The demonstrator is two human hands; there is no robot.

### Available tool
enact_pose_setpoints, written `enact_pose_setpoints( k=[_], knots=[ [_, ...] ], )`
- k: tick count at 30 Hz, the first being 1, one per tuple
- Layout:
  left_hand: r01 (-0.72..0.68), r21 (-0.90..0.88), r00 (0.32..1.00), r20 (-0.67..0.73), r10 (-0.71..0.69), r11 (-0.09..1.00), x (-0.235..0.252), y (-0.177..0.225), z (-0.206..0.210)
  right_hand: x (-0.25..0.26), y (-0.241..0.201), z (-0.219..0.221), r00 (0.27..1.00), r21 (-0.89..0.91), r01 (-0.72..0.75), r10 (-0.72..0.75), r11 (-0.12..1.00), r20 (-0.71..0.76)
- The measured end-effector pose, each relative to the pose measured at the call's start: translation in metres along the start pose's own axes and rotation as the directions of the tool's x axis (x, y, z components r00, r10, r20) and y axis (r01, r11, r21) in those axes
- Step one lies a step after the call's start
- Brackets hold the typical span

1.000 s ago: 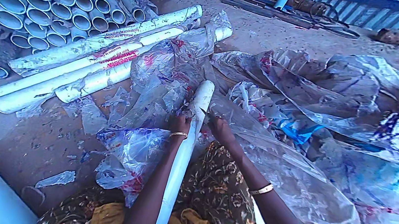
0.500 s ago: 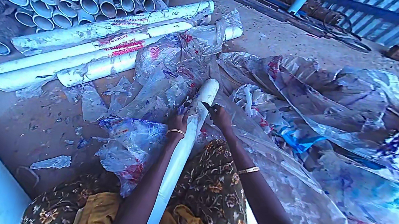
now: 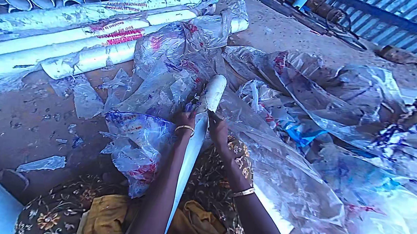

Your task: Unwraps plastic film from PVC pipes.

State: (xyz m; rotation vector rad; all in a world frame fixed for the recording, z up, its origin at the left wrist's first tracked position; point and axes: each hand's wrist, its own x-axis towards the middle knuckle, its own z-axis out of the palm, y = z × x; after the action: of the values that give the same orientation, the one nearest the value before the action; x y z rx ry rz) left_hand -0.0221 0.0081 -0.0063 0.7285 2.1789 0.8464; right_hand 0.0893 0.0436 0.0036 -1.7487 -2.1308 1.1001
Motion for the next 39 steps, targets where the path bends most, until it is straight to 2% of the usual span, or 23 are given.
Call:
enact_pose_setpoints(
  k=[8,11,13,16,19,22,25,28,30,33,36,39],
  knots=[
    [0.001,-0.029,1.0,0.022,-0.001,1.0,-0.001,-0.003,0.0,-0.039,-0.001,0.009,1.0,0.026,0.008,-0.007,1.0,-0.026],
    [0.001,-0.036,1.0,0.022,0.0,0.999,-0.001,-0.003,0.0,-0.036,0.013,0.007,0.993,0.134,0.059,-0.044,0.989,-0.109],
    [-0.001,-0.036,1.0,0.007,0.001,0.999,0.001,-0.006,0.001,-0.024,0.014,0.002,0.989,0.148,0.042,-0.02,0.988,-0.145],
    [0.005,-0.047,1.0,0.002,-0.005,0.999,0.0,-0.005,0.002,-0.014,0.008,0.006,0.995,0.084,0.0,0.009,0.996,-0.102],
    [0.018,-0.05,1.0,-0.007,-0.018,0.999,0.002,-0.005,0.002,-0.04,-0.001,0.015,0.998,0.007,-0.035,0.035,0.999,-0.061],
    [0.021,-0.046,1.0,-0.015,-0.022,0.999,0.003,-0.007,0.003,-0.061,0.007,0.013,0.999,0.026,0.035,-0.035,0.999,-0.028],
    [0.022,-0.02,1.0,-0.017,-0.022,1.0,0.004,-0.007,0.003,-0.041,0.019,0.004,0.994,0.116,0.072,-0.062,0.991,-0.086],
    [0.022,-0.065,0.999,-0.039,-0.024,0.998,0.006,-0.01,0.006,-0.02,0.014,0.009,0.996,0.094,0.015,-0.006,0.995,-0.094],
    [0.028,-0.072,0.999,-0.039,-0.031,0.997,0.008,-0.01,0.003,-0.031,0.007,0.014,0.998,0.068,0.003,0.002,0.998,-0.068],
    [0.046,-0.08,0.998,-0.028,-0.048,0.996,0.008,-0.011,0.0,-0.055,0.014,0.014,0.998,0.11,0.061,-0.058,0.992,-0.027],
    [0.044,-0.089,0.999,-0.026,-0.046,0.995,0.007,-0.01,0.002,-0.038,0.022,0.007,0.996,0.188,0.071,-0.061,0.98,-0.061],
    [0.053,-0.091,0.998,-0.017,-0.054,0.994,0.007,-0.013,0.002,-0.025,0.015,0.012,0.998,0.147,0.004,0.006,0.989,-0.069]
  ],
)
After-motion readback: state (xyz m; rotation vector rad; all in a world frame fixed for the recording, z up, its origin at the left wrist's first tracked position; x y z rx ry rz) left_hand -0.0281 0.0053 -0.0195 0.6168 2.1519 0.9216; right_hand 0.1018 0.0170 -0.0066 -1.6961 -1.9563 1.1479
